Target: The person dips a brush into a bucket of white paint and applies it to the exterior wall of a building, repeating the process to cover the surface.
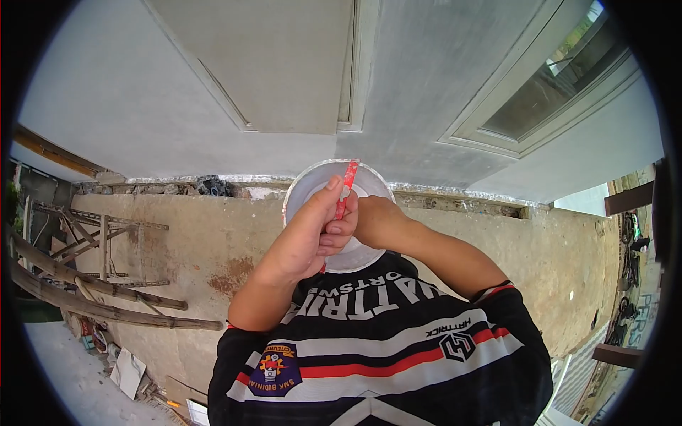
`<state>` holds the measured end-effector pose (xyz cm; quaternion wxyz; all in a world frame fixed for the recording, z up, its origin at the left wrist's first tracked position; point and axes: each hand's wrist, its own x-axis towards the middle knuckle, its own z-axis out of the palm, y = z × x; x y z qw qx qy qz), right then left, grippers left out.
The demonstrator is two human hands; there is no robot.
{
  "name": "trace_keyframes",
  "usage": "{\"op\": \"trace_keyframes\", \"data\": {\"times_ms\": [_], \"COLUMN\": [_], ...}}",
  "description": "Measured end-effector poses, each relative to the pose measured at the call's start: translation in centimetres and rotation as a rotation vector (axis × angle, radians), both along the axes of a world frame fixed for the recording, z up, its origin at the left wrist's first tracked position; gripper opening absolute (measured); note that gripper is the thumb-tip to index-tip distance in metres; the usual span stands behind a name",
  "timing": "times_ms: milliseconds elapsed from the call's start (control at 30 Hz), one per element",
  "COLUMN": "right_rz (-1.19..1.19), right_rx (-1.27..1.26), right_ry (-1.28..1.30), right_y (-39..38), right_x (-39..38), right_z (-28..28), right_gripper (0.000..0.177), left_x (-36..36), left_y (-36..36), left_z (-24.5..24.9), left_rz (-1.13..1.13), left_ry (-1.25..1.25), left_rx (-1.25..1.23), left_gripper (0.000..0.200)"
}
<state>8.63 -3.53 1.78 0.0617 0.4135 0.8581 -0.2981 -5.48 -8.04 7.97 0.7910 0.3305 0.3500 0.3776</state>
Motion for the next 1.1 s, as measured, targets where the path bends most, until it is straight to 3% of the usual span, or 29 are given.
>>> {"op": "trace_keyframes", "data": {"times_ms": [533,1100], "right_rz": [-0.047,0.022], "right_rx": [0.039,0.197], "right_ry": [-0.056,0.141], "right_y": [-1.5,-3.2], "right_x": [-0.2,0.6], "right_z": [1.4,3.8], "right_gripper": [0.013,0.015], "left_x": [-0.4,-1.1], "left_y": [-0.8,-2.4], "left_z": [0.6,5.5], "left_rz": [-0.026,-0.089], "left_ry": [0.014,-0.008], "left_rx": [-0.012,0.067], "left_gripper": [0.046,0.056]}}
